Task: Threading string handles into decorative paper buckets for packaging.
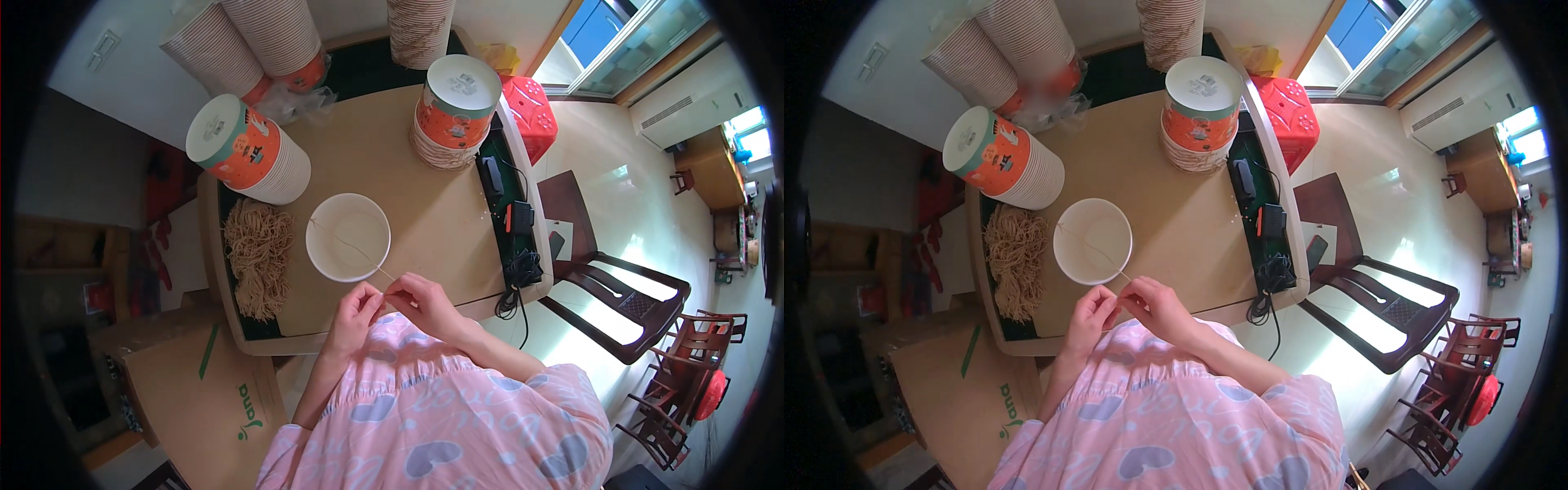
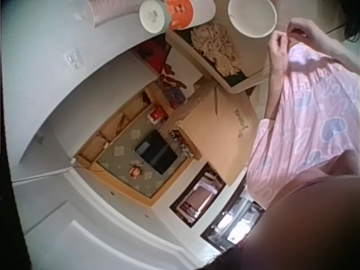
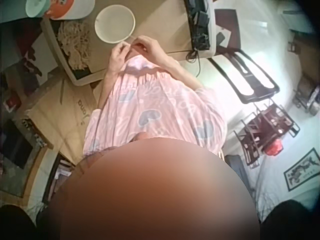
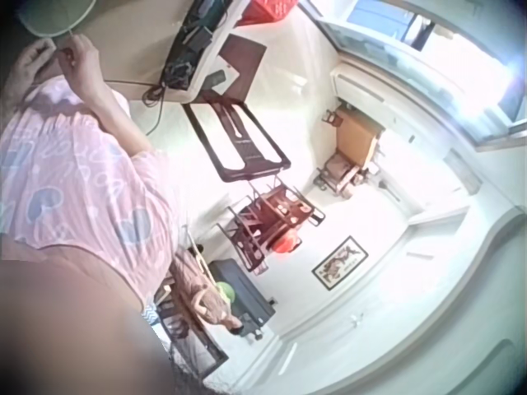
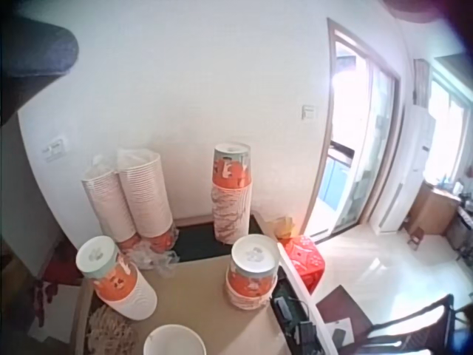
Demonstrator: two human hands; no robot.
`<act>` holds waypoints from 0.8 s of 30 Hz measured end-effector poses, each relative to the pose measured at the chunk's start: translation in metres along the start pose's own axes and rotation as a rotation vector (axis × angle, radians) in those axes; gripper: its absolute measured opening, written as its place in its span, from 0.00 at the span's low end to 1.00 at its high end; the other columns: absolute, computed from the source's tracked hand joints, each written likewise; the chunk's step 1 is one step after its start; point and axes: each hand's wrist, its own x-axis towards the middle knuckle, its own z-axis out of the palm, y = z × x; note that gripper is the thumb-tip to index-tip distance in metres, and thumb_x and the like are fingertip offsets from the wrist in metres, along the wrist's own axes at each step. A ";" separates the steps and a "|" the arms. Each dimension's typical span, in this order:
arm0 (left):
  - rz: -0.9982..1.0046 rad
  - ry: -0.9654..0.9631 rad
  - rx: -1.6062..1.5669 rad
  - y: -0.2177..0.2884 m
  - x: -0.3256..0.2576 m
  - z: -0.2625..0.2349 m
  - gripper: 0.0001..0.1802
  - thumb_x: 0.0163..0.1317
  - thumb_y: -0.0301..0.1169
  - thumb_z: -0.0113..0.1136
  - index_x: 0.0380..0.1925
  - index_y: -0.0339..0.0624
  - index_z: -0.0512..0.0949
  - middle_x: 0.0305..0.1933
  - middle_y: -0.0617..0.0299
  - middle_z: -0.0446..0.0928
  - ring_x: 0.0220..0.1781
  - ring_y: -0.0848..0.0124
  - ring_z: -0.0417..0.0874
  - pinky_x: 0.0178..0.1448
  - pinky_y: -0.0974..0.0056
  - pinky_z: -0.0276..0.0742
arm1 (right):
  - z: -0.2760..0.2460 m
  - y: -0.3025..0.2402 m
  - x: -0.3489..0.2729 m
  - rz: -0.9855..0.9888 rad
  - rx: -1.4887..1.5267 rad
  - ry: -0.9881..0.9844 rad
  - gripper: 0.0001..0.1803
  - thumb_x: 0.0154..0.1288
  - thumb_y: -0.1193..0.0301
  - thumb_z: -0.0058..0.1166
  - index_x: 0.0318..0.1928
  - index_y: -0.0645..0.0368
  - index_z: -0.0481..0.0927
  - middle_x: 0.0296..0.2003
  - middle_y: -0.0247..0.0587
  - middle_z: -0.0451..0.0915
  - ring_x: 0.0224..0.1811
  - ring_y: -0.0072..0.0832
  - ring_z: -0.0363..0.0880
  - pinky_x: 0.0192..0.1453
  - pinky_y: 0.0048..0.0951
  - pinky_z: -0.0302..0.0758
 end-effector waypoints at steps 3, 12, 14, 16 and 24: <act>0.017 0.015 0.036 0.000 0.001 -0.004 0.05 0.65 0.25 0.52 0.28 0.40 0.72 0.24 0.70 0.72 0.21 0.86 0.64 0.23 0.79 0.58 | -0.001 0.001 0.000 0.009 0.014 0.002 0.05 0.60 0.80 0.54 0.37 0.63 0.76 0.30 0.39 0.74 0.30 0.26 0.75 0.33 0.24 0.72; 0.146 0.123 0.343 -0.002 0.008 0.001 0.02 0.58 0.22 0.58 0.27 0.37 0.76 0.24 0.69 0.75 0.25 0.84 0.71 0.29 0.76 0.67 | 0.000 0.024 -0.001 0.049 0.053 0.053 0.04 0.59 0.78 0.56 0.36 0.63 0.77 0.29 0.36 0.75 0.29 0.19 0.73 0.33 0.21 0.72; 0.174 0.141 0.446 -0.001 0.014 0.003 0.02 0.58 0.23 0.59 0.27 0.36 0.77 0.25 0.67 0.75 0.25 0.83 0.72 0.29 0.75 0.68 | 0.000 0.036 0.002 0.065 0.082 0.085 0.04 0.59 0.77 0.57 0.35 0.63 0.77 0.29 0.34 0.75 0.28 0.17 0.73 0.32 0.20 0.71; 0.284 0.194 0.498 0.002 0.030 0.007 0.02 0.58 0.24 0.58 0.30 0.37 0.79 0.27 0.63 0.76 0.26 0.77 0.75 0.29 0.73 0.70 | -0.001 0.052 0.008 0.280 0.224 0.164 0.05 0.59 0.75 0.58 0.33 0.63 0.77 0.27 0.31 0.76 0.29 0.15 0.73 0.33 0.18 0.71; 0.316 0.108 1.034 0.007 0.079 -0.020 0.13 0.55 0.28 0.59 0.41 0.39 0.79 0.44 0.54 0.78 0.49 0.58 0.75 0.55 0.59 0.70 | 0.019 0.113 0.036 0.303 0.202 0.326 0.08 0.57 0.72 0.59 0.30 0.65 0.77 0.33 0.37 0.72 0.32 0.22 0.77 0.38 0.22 0.77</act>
